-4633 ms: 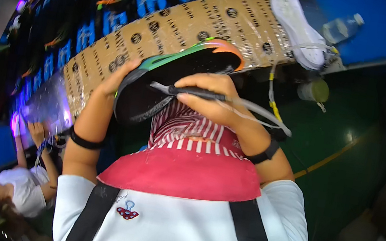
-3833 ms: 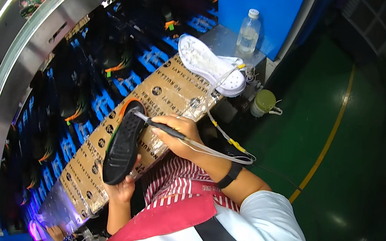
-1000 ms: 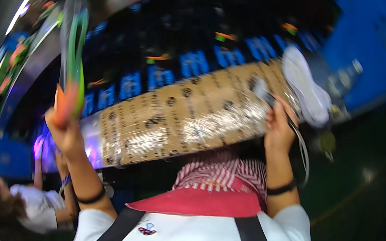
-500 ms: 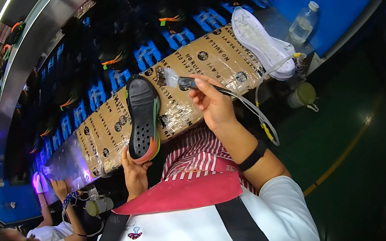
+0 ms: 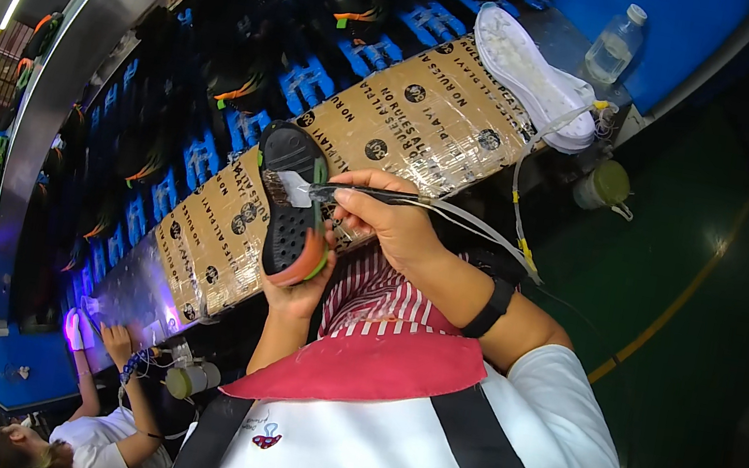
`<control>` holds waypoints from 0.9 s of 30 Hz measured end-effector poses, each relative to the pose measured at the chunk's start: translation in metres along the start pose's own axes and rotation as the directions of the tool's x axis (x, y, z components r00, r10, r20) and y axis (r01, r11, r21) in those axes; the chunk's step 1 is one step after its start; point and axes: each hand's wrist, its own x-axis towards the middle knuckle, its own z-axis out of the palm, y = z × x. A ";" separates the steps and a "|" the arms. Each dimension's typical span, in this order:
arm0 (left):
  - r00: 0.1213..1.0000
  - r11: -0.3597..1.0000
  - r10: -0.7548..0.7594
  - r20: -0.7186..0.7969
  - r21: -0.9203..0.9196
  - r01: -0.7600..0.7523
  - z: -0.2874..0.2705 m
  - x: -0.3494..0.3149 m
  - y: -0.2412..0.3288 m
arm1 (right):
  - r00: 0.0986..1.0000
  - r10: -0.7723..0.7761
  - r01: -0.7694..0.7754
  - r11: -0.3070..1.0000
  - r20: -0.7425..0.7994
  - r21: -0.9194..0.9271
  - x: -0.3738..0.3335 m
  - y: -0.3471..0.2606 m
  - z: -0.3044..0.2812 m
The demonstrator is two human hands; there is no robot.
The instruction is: Applying sealant or adhesive to shoe soles using a specialized applicator tool.
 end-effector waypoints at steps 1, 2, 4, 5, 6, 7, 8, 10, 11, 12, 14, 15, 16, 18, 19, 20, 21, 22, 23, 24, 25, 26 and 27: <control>0.996 0.999 -0.015 0.083 0.048 0.011 -0.005 0.002 -0.002 | 1.000 0.007 -0.007 1.000 0.006 -0.001 -0.001 -0.002 0.001; 0.996 0.996 -0.025 0.085 0.086 0.018 -0.006 0.003 -0.004 | 1.000 -0.018 0.018 0.999 -0.001 -0.035 -0.002 -0.004 0.001; 0.998 0.999 -0.030 0.058 0.018 0.029 -0.005 -0.001 -0.012 | 0.998 -0.060 0.059 0.993 0.002 -0.105 -0.003 -0.006 -0.001; 0.998 0.998 -0.048 0.035 -0.046 0.049 -0.005 -0.003 -0.017 | 0.999 -0.054 0.055 0.993 0.006 -0.104 -0.005 -0.008 0.002; 0.999 0.996 0.018 -0.026 0.087 -0.016 -0.009 0.000 -0.021 | 0.999 -0.052 0.051 0.983 0.003 -0.177 -0.009 -0.014 0.009; 0.999 0.996 0.025 -0.029 0.085 -0.022 -0.010 0.000 -0.023 | 0.999 -0.049 0.048 0.967 0.001 -0.248 -0.011 -0.016 0.012; 0.996 1.000 -0.010 0.088 -0.017 0.011 -0.004 -0.001 -0.025 | 0.993 -0.103 0.115 0.947 0.055 -0.301 -0.011 -0.013 0.011; 0.972 0.999 -0.018 0.234 -0.040 0.028 -0.004 -0.001 -0.029 | 0.984 -0.150 0.179 0.872 0.100 -0.456 -0.014 -0.014 0.016; 0.972 0.999 -0.017 0.232 -0.040 0.027 -0.007 0.001 -0.030 | 0.970 -0.187 0.242 0.767 0.155 -0.594 -0.015 -0.015 0.020; 0.987 0.998 -0.021 0.161 -0.058 0.030 -0.010 0.002 -0.031 | 0.943 -0.264 0.332 0.687 0.204 -0.646 -0.017 -0.024 0.029; 0.992 0.996 -0.072 0.104 -0.041 0.076 -0.011 0.002 -0.036 | 0.848 -0.418 0.507 0.461 0.326 -0.728 -0.008 -0.025 0.029; 0.992 0.996 -0.074 0.103 -0.039 0.079 -0.009 0.000 -0.040 | 0.716 -0.521 0.628 0.189 0.465 -0.755 -0.004 -0.026 0.029; 0.990 0.996 -0.085 0.115 0.003 0.086 -0.006 -0.004 -0.044 | 0.658 -0.572 0.649 0.103 0.489 -0.754 0.000 -0.026 0.032; 0.969 0.993 -0.122 0.215 0.028 0.118 0.000 -0.009 -0.051 | 0.624 -0.577 0.650 0.008 0.527 -0.760 0.003 -0.024 0.038; 0.969 0.992 -0.124 0.214 0.029 0.120 -0.003 -0.008 -0.051 | 0.589 -0.574 0.648 -0.085 0.568 -0.757 0.004 -0.023 0.040; 0.979 0.991 -0.122 0.164 0.069 0.112 -0.007 -0.007 -0.051 | 0.613 -0.525 0.634 -0.120 0.591 -0.764 0.002 -0.018 0.042; 0.987 0.988 -0.117 0.113 0.110 0.104 -0.009 -0.007 -0.051 | 0.615 -0.484 0.642 -0.151 0.623 -0.752 -0.001 -0.010 0.041; 0.987 0.988 -0.117 0.112 0.110 0.104 -0.010 -0.007 -0.050 | 0.612 -0.456 0.668 -0.139 0.646 -0.731 -0.005 -0.004 0.041; 0.968 0.987 -0.153 0.200 -0.015 0.159 -0.010 -0.008 -0.048 | 0.606 -0.429 0.694 -0.126 0.670 -0.709 -0.007 -0.001 0.041; 0.941 0.966 -0.175 0.291 -0.134 0.222 -0.009 -0.008 -0.047 | 0.605 -0.430 0.695 -0.125 0.670 -0.708 -0.009 0.000 0.040; 0.906 0.925 -0.184 0.381 -0.245 0.290 -0.009 -0.009 -0.045 | 0.599 -0.369 0.747 -0.064 0.711 -0.662 -0.010 0.000 0.037; 0.908 0.926 -0.181 0.378 -0.247 0.287 -0.010 -0.010 -0.044 | 0.586 -0.307 0.789 0.004 0.750 -0.615 -0.012 -0.001 0.036; 0.948 0.976 -0.140 0.287 -0.120 0.180 -0.011 -0.010 -0.043 | 0.586 -0.305 0.789 0.008 0.750 -0.614 -0.015 -0.005 0.036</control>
